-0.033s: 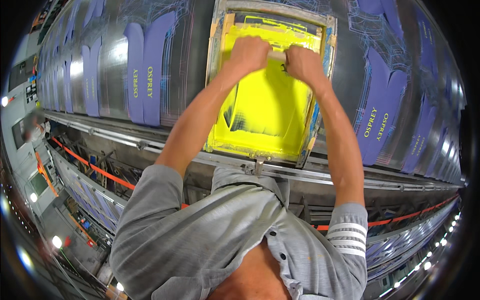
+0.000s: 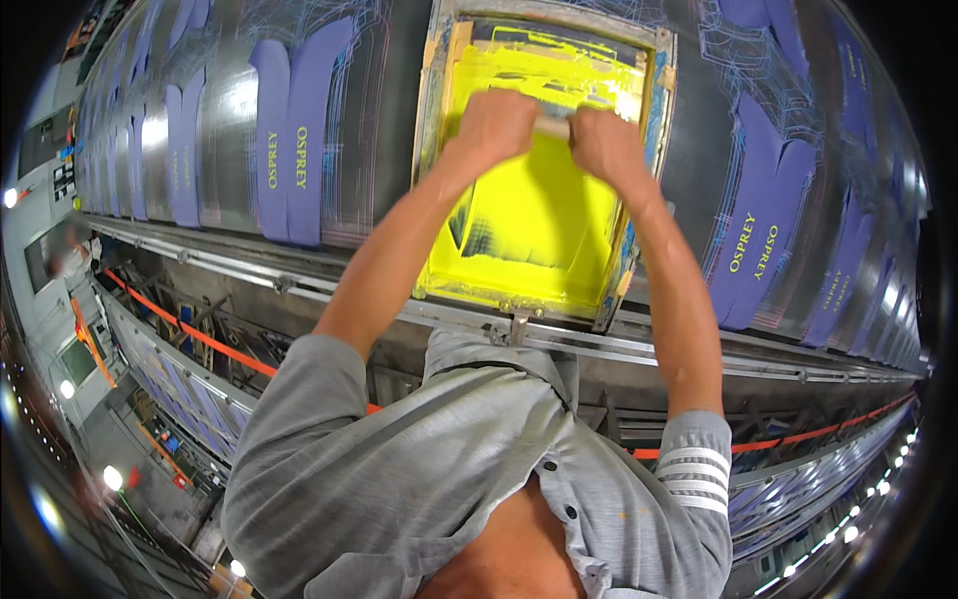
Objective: The person uses a squeegee to press ink through a screen-printing frame onto a fabric item laid out on a table. The person repeatedly wipes the squeegee and repositions the frame while applying pressure to transfer the design.
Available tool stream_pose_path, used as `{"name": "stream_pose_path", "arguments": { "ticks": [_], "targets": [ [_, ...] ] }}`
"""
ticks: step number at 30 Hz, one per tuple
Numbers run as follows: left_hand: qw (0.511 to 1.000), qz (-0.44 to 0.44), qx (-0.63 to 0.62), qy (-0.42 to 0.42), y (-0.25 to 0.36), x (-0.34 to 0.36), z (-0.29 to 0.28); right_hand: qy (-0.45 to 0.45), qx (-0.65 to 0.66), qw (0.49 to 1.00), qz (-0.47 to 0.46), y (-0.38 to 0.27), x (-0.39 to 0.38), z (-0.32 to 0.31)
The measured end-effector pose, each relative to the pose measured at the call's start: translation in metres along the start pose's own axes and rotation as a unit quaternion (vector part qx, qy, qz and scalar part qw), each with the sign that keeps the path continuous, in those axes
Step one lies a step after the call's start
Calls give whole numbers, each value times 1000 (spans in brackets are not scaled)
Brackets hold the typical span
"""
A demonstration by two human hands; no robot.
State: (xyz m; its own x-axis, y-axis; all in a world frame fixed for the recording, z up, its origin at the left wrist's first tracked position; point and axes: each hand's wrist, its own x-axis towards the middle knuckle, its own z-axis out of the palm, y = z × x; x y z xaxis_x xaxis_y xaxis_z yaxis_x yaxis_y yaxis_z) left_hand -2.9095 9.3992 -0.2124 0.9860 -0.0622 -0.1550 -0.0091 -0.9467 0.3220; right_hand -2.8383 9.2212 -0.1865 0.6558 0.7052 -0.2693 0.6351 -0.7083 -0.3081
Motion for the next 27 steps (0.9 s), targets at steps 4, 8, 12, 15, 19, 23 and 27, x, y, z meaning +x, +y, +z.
{"name": "stream_pose_path", "arguments": {
  "ticks": [4, 8, 12, 15, 19, 23, 27],
  "targets": [
    [997, -32, -75, -9, 49, -126, 28, 47, 19, 996, -71, -42, -112, 56],
    [996, -21, -86, -17, 65, -179, 35, 64, 71, 992, -81, -65, -163, 75],
    [992, -34, -19, -123, 45, -103, -1, -91, 26, 996, 9, -40, -95, 29],
    [998, -14, -11, -57, 16, -25, -19, -33, 4, 999, -3, -2, -22, 7],
    [998, -19, 1, -52, -3, 39, -31, -44, -4, 999, -5, 27, 36, -15],
    [998, -22, -10, -64, 5, 10, -11, -2, 12, 1000, -19, 13, 8, 4],
    [998, -27, -43, -49, 38, -97, 22, 56, 16, 995, -79, -26, -88, 48]
  ]
}}
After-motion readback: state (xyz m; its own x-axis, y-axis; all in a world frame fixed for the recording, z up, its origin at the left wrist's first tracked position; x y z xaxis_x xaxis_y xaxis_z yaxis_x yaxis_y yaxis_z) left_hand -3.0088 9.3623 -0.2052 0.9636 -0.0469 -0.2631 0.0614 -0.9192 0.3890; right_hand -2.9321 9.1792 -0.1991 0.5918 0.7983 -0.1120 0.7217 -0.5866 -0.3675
